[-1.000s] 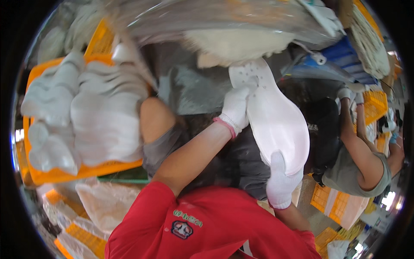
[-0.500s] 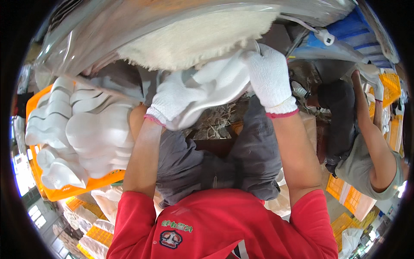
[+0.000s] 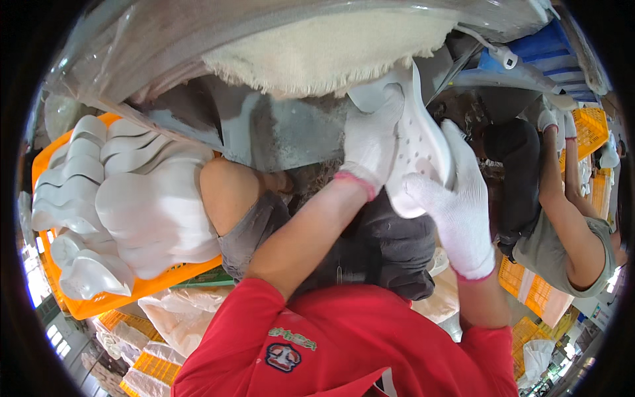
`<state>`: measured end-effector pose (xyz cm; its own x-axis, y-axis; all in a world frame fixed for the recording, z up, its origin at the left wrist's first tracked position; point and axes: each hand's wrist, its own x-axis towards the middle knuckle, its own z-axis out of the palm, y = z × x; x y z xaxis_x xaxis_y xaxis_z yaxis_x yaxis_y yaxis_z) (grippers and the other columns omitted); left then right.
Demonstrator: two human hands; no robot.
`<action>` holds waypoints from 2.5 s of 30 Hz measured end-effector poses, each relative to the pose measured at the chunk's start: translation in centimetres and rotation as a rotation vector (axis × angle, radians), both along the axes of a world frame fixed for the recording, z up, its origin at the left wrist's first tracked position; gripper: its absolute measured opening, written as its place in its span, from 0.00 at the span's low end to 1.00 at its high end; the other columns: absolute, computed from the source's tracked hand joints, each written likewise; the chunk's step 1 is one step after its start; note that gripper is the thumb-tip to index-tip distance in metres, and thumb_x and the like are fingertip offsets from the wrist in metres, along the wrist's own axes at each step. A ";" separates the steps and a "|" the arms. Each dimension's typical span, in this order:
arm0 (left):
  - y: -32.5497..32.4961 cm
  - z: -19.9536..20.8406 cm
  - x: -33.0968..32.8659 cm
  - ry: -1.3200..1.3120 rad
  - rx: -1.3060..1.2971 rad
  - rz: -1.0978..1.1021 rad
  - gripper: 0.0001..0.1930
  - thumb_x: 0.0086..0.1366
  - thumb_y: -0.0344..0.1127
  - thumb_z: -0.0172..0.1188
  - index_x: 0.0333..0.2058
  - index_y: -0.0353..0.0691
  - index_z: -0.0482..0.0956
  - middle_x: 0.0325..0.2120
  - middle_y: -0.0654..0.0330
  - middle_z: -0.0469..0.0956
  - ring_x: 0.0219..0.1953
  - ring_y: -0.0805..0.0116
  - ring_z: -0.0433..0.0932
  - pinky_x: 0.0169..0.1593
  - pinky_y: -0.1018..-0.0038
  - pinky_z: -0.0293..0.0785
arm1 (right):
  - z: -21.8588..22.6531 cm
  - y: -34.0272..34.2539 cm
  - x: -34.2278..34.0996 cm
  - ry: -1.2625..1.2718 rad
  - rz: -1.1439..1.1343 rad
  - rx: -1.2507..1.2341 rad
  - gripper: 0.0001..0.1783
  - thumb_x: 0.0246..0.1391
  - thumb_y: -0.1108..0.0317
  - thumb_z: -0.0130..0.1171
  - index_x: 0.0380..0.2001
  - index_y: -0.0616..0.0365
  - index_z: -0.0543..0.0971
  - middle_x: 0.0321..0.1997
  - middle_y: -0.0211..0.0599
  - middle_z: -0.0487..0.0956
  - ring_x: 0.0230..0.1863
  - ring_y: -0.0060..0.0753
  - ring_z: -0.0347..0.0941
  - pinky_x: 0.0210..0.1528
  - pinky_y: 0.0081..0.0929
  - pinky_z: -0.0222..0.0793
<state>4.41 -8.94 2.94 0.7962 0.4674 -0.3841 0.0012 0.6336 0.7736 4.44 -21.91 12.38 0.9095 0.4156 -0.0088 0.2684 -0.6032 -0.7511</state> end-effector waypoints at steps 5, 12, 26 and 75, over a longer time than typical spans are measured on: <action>0.4 1.7 3.0 -0.002 0.195 -0.085 0.32 0.83 0.58 0.53 0.49 0.26 0.86 0.41 0.52 0.88 0.43 0.68 0.86 0.48 0.65 0.82 | -1.4 -0.5 -1.3 -0.335 -0.163 0.160 0.51 0.53 0.72 0.74 0.78 0.68 0.64 0.72 0.62 0.75 0.71 0.60 0.76 0.73 0.40 0.72; -1.5 -1.7 1.4 0.030 -0.095 0.080 0.27 0.81 0.55 0.60 0.52 0.32 0.87 0.43 0.57 0.88 0.43 0.68 0.84 0.49 0.68 0.82 | -4.1 0.1 -1.2 -0.296 -0.122 0.150 0.52 0.58 0.71 0.69 0.82 0.66 0.56 0.77 0.62 0.71 0.78 0.58 0.69 0.77 0.40 0.68; 11.5 -3.6 -5.4 0.482 0.885 -0.359 0.46 0.71 0.61 0.69 0.76 0.36 0.66 0.64 0.40 0.79 0.63 0.47 0.79 0.65 0.62 0.77 | -7.3 8.0 11.1 -0.559 0.226 -0.276 0.14 0.61 0.60 0.65 0.38 0.60 0.89 0.38 0.56 0.88 0.43 0.67 0.86 0.49 0.51 0.84; 10.9 -2.9 -2.2 -0.349 -0.734 -0.102 0.40 0.71 0.84 0.44 0.55 0.52 0.77 0.36 0.52 0.81 0.30 0.48 0.80 0.36 0.45 0.82 | -1.3 11.1 -1.0 0.816 0.375 0.209 0.20 0.68 0.66 0.68 0.60 0.59 0.82 0.45 0.33 0.87 0.46 0.26 0.85 0.49 0.28 0.82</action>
<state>2.16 1.96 0.02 0.9515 0.1125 -0.2865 -0.0782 0.9886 0.1285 3.48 -10.86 11.04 0.4600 0.7471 -0.4798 -0.2424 -0.4142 -0.8773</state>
